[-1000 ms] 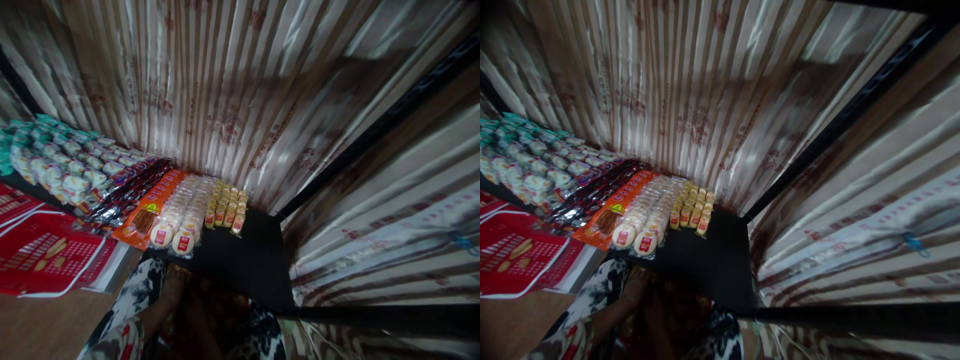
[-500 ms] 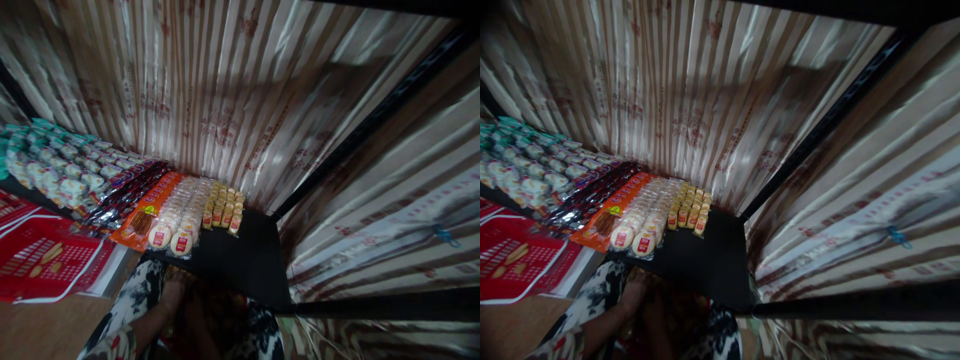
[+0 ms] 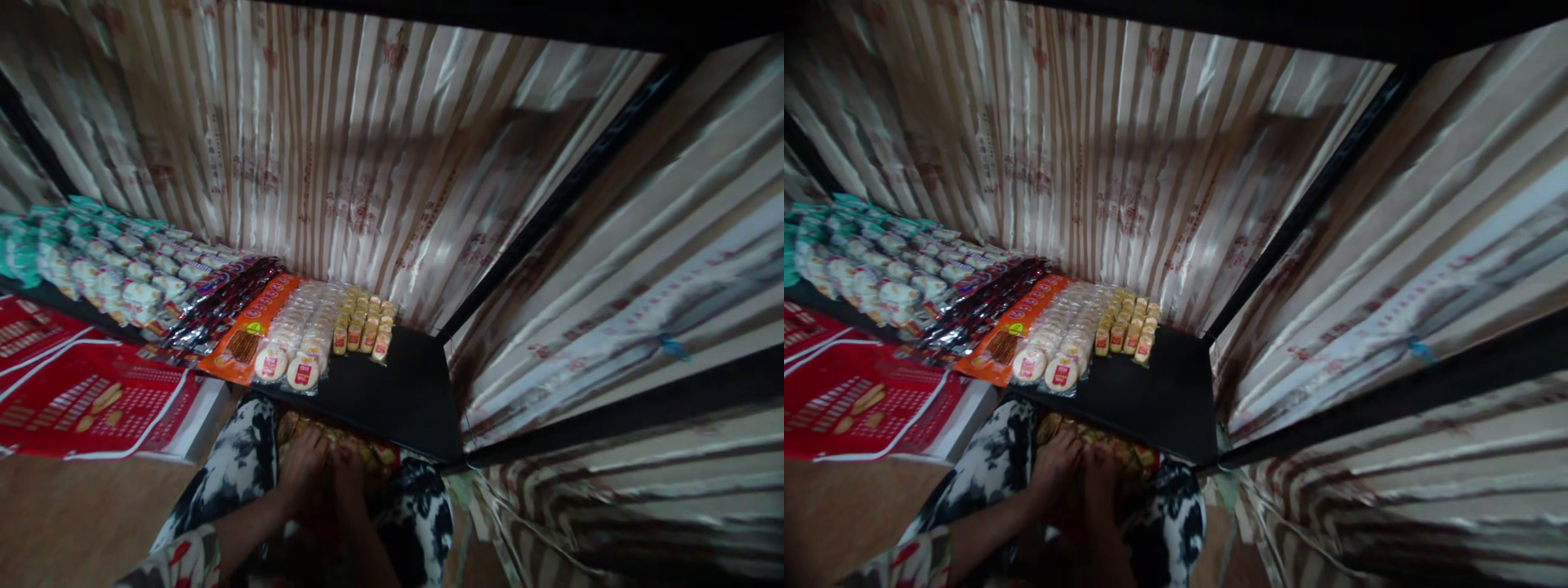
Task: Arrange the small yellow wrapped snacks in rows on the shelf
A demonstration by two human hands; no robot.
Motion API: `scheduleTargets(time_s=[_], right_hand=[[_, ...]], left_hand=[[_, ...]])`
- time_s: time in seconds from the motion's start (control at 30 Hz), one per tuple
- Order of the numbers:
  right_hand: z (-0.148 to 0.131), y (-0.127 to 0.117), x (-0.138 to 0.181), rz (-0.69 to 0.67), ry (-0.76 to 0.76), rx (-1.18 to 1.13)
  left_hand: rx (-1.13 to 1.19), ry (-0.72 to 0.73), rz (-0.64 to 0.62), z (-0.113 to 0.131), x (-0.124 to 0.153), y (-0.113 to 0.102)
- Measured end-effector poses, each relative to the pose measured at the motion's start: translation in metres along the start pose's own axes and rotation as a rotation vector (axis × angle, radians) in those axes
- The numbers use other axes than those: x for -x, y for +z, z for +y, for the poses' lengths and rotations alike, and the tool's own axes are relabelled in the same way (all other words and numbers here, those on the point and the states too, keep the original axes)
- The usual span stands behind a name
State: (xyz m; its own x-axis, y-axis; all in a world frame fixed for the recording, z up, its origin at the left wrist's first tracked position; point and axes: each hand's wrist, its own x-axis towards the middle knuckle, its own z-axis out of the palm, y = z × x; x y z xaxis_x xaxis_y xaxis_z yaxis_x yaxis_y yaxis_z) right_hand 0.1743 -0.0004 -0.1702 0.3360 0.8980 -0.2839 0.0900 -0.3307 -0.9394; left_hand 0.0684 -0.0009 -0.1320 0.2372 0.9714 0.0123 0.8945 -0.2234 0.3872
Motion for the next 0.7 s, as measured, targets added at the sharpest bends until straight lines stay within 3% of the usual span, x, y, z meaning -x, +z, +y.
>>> scheduleTargets(time_s=[0.2,0.4,0.7], right_hand=[[-0.016,-0.018,0.009,-0.008,-0.093,-0.078],[-0.043,-0.036,0.010,-0.077,-0.203,-0.124],[-0.075,-0.052,-0.005,-0.093,-0.245,-0.167]], left_hand=[[0.189,0.126,0.155,0.010,0.006,-0.013],[0.308,0.100,0.218,0.016,0.009,-0.027],[0.561,-0.093,0.107,0.026,-0.008,-0.038]])
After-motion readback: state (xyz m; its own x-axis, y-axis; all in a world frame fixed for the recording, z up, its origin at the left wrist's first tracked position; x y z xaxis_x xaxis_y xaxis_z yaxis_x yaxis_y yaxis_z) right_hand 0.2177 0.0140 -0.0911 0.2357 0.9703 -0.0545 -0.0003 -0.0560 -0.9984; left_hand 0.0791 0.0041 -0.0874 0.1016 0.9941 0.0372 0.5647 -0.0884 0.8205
